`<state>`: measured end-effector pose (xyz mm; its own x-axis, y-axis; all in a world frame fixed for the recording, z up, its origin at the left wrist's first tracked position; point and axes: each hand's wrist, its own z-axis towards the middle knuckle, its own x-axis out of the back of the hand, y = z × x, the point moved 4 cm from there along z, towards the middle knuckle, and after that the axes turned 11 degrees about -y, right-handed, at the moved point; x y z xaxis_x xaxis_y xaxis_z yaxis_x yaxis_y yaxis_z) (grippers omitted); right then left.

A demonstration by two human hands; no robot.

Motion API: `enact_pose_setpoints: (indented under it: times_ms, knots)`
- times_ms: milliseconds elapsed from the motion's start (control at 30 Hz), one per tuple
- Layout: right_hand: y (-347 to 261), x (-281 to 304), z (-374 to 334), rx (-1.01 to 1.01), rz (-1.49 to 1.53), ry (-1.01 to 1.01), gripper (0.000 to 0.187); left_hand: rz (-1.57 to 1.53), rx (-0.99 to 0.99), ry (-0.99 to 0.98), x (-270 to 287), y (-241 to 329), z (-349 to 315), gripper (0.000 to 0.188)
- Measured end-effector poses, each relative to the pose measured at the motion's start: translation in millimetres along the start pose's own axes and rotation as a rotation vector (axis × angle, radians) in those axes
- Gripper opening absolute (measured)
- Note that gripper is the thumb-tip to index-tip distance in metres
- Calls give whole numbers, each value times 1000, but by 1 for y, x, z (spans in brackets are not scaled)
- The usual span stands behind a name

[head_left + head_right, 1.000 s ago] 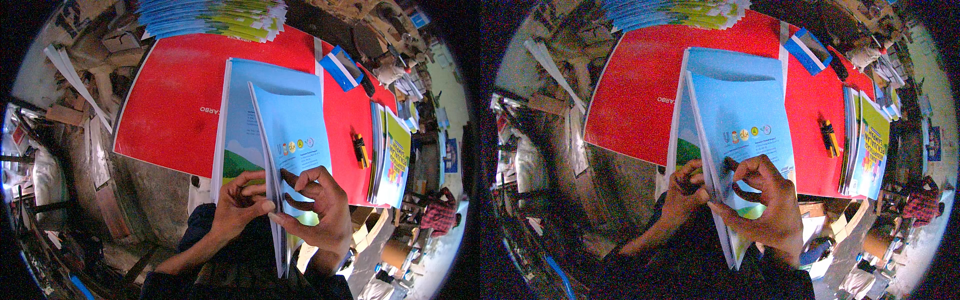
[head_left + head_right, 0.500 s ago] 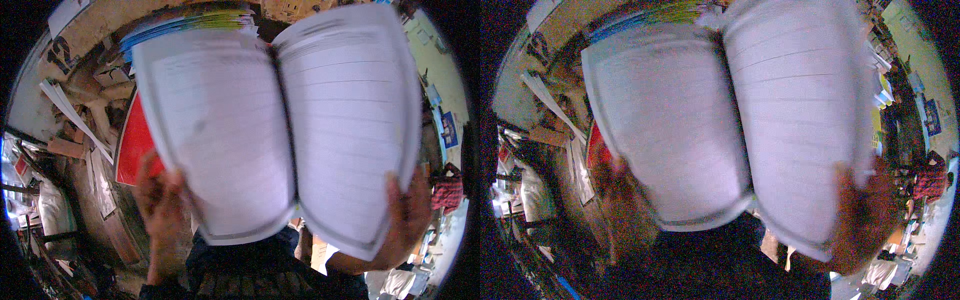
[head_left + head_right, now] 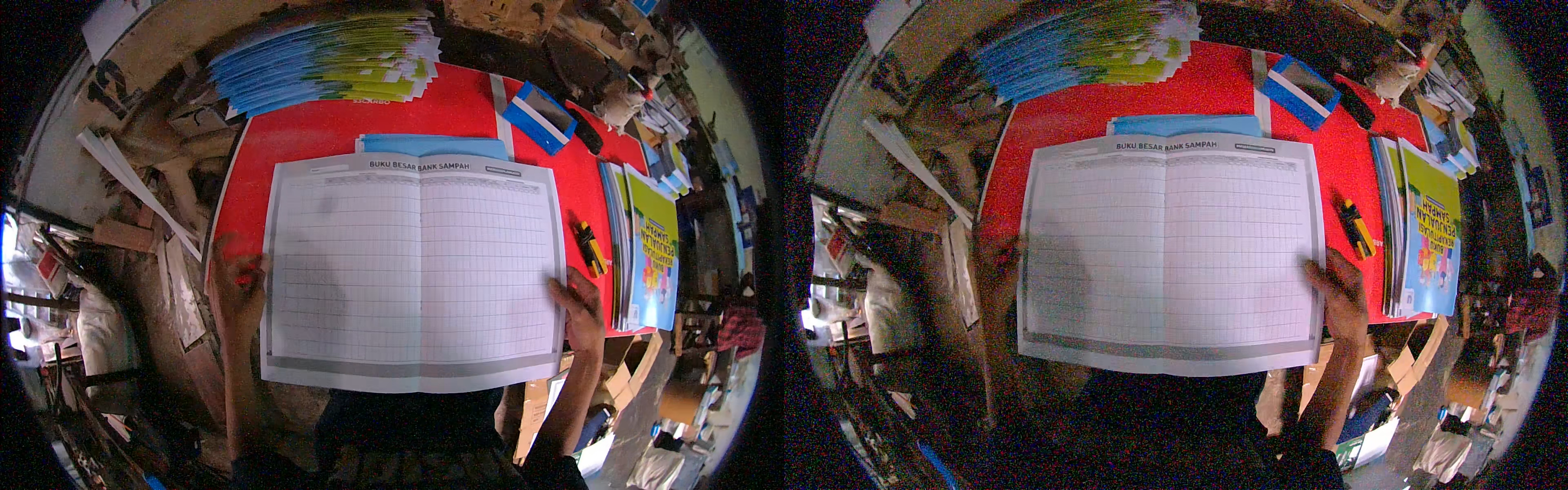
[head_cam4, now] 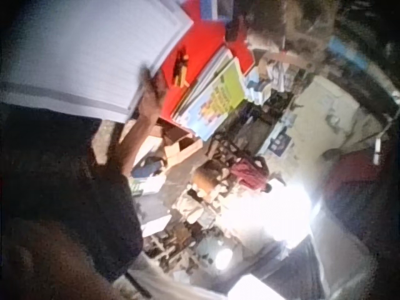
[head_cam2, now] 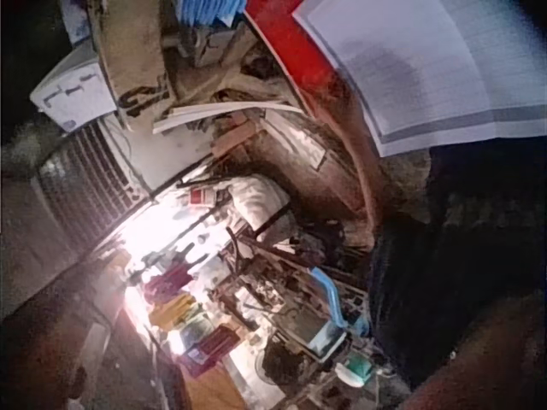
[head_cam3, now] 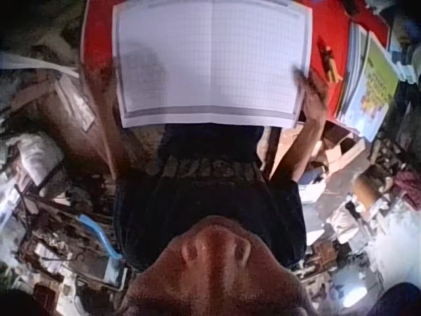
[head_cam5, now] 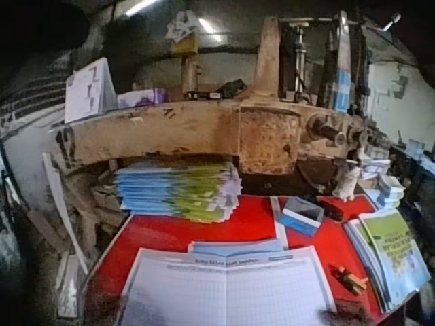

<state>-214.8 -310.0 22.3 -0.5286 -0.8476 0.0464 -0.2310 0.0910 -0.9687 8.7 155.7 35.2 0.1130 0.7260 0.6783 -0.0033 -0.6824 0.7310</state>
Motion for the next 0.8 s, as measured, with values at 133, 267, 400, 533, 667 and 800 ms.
enact_pose_setpoints:
  times_ms: [133, 267, 400, 533, 667, 800]
  knots:
    - [-45, 20, 1, 49, -402, 47, 44, 339, -433, 122, -3, 80, -8, 62]
    - [-50, 47, 45, 573, -1101, 281, 43, 310, -704, -195, -62, 121, 7, 61]
    - [-49, 50, 67, 302, -1162, 197, 36, 478, -746, -148, -120, 131, 14, 103]
    - [-82, 2, 48, 299, -699, 79, 33, 393, -679, -167, -138, 122, 12, 128]
    - [-101, -99, 36, 587, -874, -329, 46, 376, -617, -178, -133, 116, 9, 131]
    - [-95, -152, 57, 552, -868, -590, 51, 341, -594, -191, -134, 114, 9, 132]
